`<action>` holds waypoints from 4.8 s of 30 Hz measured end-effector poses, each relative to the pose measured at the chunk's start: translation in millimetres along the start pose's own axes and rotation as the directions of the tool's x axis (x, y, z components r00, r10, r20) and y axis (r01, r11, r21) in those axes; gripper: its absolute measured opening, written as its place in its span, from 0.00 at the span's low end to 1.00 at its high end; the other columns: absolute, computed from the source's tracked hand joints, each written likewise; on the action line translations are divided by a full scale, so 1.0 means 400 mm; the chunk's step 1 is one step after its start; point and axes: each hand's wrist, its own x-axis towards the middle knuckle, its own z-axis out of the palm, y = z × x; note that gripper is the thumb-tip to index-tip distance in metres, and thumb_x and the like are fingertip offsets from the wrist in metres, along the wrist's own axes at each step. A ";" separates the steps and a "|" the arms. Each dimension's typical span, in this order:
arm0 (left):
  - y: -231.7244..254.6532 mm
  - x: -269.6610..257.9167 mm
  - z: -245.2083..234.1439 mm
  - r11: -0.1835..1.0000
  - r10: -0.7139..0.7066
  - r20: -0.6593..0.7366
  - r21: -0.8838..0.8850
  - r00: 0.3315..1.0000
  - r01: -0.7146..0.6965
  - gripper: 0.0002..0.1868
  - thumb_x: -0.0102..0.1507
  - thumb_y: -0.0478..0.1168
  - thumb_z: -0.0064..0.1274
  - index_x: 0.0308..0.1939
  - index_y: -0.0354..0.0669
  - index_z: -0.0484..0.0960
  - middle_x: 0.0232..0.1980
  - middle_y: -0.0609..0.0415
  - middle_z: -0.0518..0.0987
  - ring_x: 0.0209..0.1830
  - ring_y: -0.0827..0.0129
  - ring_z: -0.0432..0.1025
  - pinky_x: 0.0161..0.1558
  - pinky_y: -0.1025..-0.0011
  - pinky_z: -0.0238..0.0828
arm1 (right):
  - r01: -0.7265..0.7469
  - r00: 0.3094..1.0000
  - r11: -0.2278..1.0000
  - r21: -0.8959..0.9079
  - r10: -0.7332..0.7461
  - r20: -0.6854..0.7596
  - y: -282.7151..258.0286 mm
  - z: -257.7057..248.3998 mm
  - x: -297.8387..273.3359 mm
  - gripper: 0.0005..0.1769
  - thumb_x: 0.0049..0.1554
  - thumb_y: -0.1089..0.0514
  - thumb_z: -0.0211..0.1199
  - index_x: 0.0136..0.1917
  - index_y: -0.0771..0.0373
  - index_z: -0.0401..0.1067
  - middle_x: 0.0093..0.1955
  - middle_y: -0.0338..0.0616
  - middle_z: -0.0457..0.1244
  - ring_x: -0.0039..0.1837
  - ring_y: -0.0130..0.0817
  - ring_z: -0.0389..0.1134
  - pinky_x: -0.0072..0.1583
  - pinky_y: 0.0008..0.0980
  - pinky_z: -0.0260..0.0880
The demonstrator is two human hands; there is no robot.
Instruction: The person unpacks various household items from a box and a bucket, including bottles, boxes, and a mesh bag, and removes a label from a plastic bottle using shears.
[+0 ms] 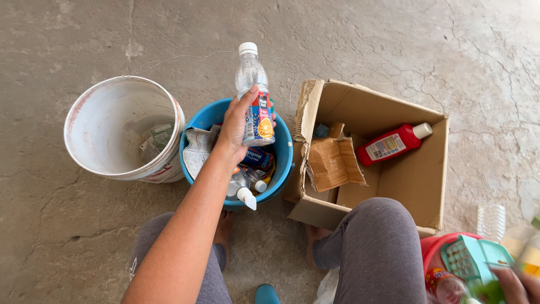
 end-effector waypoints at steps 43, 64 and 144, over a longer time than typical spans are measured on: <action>0.086 0.006 -0.077 0.968 0.082 -0.226 -0.215 0.971 -0.132 0.38 0.59 0.68 0.56 0.56 0.40 0.73 0.40 0.48 0.79 0.39 0.62 0.79 0.43 0.59 0.82 | 0.150 -0.145 0.989 0.016 0.006 0.989 -0.264 0.933 -0.084 0.43 0.57 0.24 0.56 0.58 0.69 0.70 0.27 0.38 0.62 0.29 0.19 0.53 0.33 0.21 0.50; 0.111 0.002 -0.134 0.959 0.280 -0.492 0.111 0.824 -0.259 0.33 0.59 0.63 0.61 0.54 0.41 0.76 0.41 0.53 0.80 0.36 0.75 0.78 0.39 0.74 0.80 | 0.395 -0.158 0.878 -0.272 0.356 0.921 -0.227 0.937 -0.029 0.40 0.48 0.28 0.67 0.51 0.69 0.74 0.24 0.37 0.62 0.25 0.24 0.60 0.30 0.25 0.60; 0.057 -0.012 -0.061 0.885 0.008 -0.092 -0.463 0.996 -0.050 0.44 0.58 0.75 0.47 0.58 0.40 0.75 0.47 0.47 0.82 0.49 0.61 0.80 0.50 0.55 0.81 | 0.986 0.154 0.166 -0.035 -0.787 0.597 -0.147 0.970 -0.159 0.15 0.62 0.54 0.68 0.57 0.57 0.66 0.63 0.49 0.58 0.73 0.46 0.56 0.75 0.50 0.51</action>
